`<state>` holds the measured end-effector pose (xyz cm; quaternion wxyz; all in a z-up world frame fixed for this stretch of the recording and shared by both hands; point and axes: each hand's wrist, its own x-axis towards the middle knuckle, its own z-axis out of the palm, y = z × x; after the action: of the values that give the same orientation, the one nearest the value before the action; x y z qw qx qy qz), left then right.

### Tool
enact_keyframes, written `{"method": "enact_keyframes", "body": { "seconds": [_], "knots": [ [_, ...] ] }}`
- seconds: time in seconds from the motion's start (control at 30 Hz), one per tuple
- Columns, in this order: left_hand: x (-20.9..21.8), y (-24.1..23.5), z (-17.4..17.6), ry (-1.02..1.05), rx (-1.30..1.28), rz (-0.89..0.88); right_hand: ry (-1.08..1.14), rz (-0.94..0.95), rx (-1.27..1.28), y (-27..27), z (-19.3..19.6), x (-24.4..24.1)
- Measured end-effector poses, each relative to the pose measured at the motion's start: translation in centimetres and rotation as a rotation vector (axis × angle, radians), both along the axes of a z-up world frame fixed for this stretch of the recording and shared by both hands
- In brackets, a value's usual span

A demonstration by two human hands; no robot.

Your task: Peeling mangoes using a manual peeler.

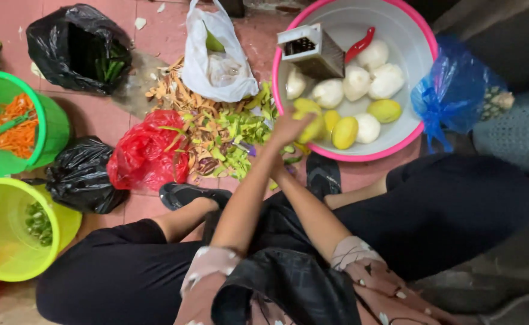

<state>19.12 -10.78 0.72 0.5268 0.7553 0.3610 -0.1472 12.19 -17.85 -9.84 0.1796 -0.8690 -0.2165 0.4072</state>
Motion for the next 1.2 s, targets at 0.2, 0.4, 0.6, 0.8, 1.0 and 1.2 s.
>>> {"method": "enact_keyframes", "body": {
  "seconds": [0.2,0.4,0.6,0.8,1.0,1.2],
  "knots": [
    [4.2,-3.5,2.0,-0.009,0.173,-0.339,0.016,0.067,0.120,2.9,-0.8,0.0],
    [4.6,10.5,4.6,-0.195,0.264,0.147,0.048,0.007,0.330,4.1,-4.4,-0.4],
    [4.8,27.3,-6.2,-0.118,0.596,0.129,0.158,-0.451,0.538,7.0,-1.2,1.5],
    [10.0,34.2,-20.6,-0.047,0.719,0.016,0.204,-0.564,0.468,9.0,-2.4,3.2],
    [12.9,36.2,-21.4,0.022,1.215,-0.311,0.361,-0.707,0.514,11.0,-3.7,2.6],
    [14.5,36.4,-16.7,0.369,0.861,-0.102,0.482,-0.741,0.525,11.8,-4.6,2.1]
  ]
}}
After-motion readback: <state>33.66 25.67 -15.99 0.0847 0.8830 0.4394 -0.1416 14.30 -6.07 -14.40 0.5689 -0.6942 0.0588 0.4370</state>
